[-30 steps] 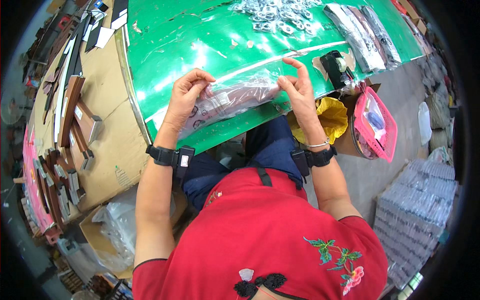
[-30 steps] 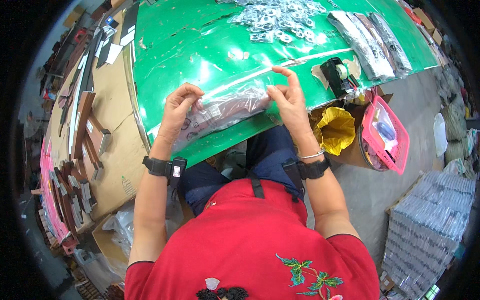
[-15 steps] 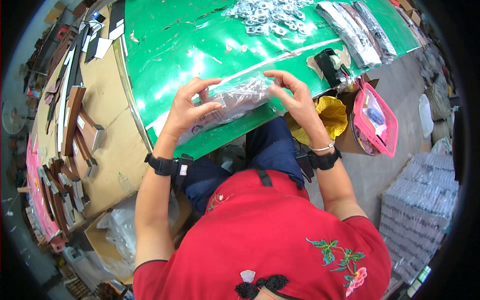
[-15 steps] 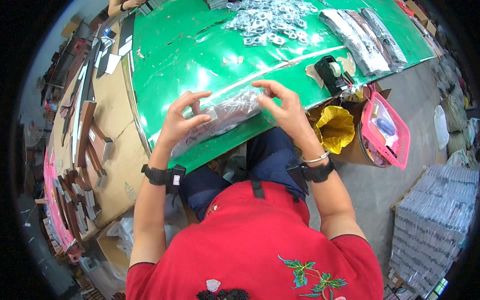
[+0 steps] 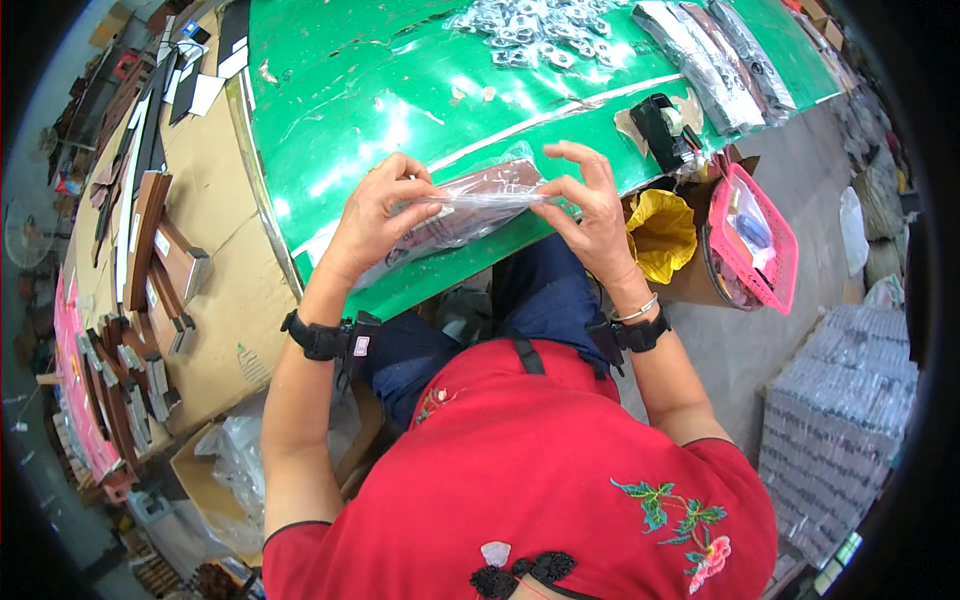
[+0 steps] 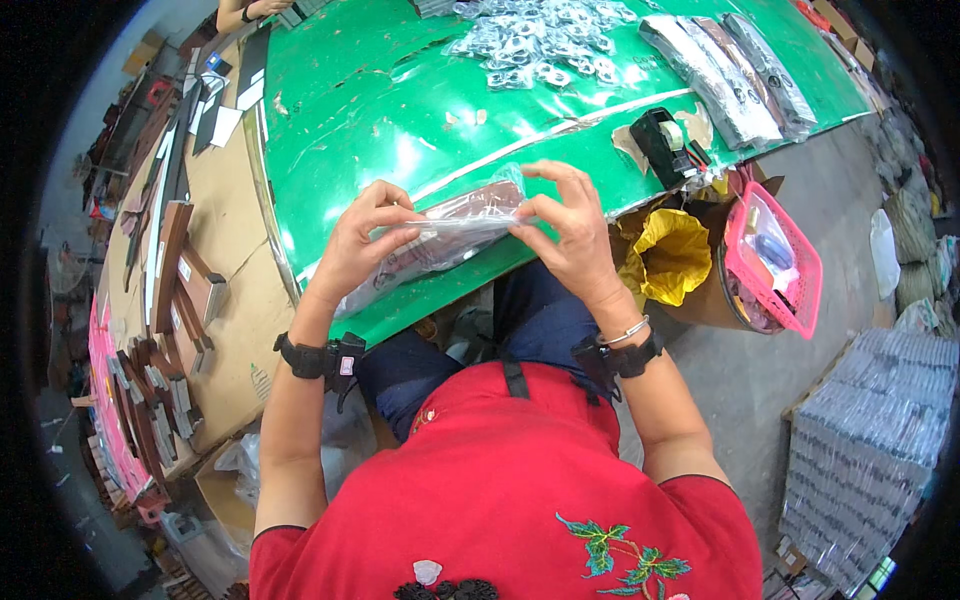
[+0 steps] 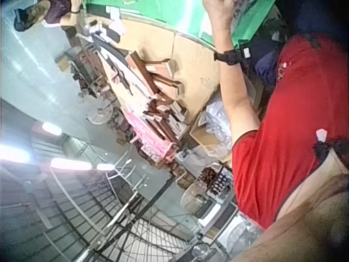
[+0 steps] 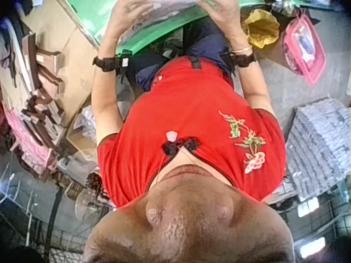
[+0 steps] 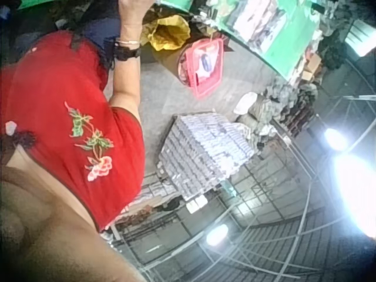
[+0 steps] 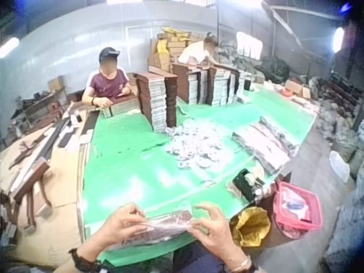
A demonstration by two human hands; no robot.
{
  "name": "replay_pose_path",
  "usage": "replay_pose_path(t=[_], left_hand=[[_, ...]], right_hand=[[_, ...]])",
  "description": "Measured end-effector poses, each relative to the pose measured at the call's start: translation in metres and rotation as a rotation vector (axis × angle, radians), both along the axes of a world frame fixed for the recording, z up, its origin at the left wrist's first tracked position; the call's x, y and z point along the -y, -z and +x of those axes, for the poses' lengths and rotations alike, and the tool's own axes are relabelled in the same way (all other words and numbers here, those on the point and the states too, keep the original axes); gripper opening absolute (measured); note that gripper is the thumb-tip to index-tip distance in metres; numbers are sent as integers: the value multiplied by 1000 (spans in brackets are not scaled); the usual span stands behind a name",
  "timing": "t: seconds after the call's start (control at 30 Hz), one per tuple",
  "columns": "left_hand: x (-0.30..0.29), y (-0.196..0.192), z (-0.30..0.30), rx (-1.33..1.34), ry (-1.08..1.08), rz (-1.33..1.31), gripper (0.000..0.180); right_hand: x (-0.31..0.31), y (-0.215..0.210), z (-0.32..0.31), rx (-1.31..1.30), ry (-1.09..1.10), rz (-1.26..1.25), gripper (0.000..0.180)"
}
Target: Packing wooden furniture components into plastic bags and sealing them with tape.
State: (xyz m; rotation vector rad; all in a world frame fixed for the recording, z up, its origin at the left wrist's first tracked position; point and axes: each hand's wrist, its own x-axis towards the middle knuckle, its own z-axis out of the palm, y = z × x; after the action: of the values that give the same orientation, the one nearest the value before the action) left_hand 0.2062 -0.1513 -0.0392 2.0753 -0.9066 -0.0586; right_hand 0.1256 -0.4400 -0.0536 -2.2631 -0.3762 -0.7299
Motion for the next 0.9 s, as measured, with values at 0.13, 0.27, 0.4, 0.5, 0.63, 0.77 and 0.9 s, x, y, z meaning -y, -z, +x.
replay_pose_path(t=[0.13, 0.27, 0.4, 0.5, 0.63, 0.77, 0.9], left_hand=[[-3, 1, 10, -93, 115, -8, 16], [3, -6, 7, -474, 60, 31, 27], [6, -5, 9, -575, -1, 17, 32], [8, -1, 13, -557, -14, 31, 31], [9, 4, 10, -543, -36, 24, 30], [10, 1, 12, -613, -12, 10, 29], [12, -9, 8, -487, -69, 44, 26]], right_hand=[[9, 19, 2, -188, -110, 175, 19], [2, 13, 5, -338, -73, 319, 23], [5, 14, 13, -338, -128, 304, 23], [7, 18, 20, -368, -205, 336, 22], [5, 1, 20, -196, -151, 141, 20], [11, 9, 24, -531, -196, 354, 22], [6, 19, 25, -571, -231, 586, 20]])
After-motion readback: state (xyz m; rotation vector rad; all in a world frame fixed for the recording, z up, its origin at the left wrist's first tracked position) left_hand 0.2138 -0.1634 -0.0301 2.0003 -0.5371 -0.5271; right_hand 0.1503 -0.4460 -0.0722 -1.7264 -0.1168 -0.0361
